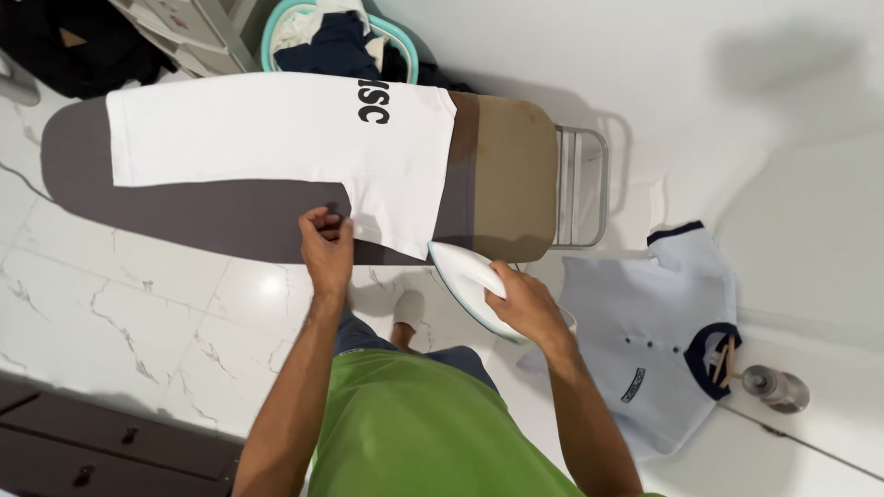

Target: The person is ironing a white shirt on an ironing board and then placing it on a hanger.

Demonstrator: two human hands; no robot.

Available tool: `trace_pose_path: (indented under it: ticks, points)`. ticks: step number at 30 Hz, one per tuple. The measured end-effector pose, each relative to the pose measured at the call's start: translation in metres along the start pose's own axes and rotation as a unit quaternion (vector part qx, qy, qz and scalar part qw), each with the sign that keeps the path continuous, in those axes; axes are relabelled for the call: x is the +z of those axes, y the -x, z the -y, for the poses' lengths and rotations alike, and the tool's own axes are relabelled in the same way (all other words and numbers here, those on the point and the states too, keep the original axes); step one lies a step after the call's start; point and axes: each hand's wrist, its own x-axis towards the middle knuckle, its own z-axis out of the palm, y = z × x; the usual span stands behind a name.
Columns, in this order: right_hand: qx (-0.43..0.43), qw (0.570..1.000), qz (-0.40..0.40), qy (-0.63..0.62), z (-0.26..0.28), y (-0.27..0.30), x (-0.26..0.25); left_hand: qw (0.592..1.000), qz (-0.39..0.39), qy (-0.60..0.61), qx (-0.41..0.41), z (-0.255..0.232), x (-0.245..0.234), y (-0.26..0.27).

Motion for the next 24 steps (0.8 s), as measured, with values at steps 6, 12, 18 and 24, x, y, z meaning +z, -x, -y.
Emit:
trace_pose_path:
  ticks: [6, 12, 18, 24]
  points:
    - [-0.051, 0.997, -0.054, -0.029, 0.006, -0.002, -0.028, 0.983, -0.024, -0.152, -0.1, -0.024, 0.013, -0.038]
    - [-0.095, 0.994, -0.06, 0.012, 0.043, -0.044, -0.036, 0.959, 0.086, -0.239, -0.124, -0.017, 0.016, -0.059]
    - [-0.119, 0.989, -0.038, 0.084, 0.036, -0.083, -0.001, 0.974, 0.053, -0.216, -0.047, -0.015, 0.01, -0.037]
    - [-0.16, 0.982, -0.049, 0.086, 0.043, -0.093, 0.01, 0.983, 0.056, -0.171, -0.03, -0.019, 0.0, -0.031]
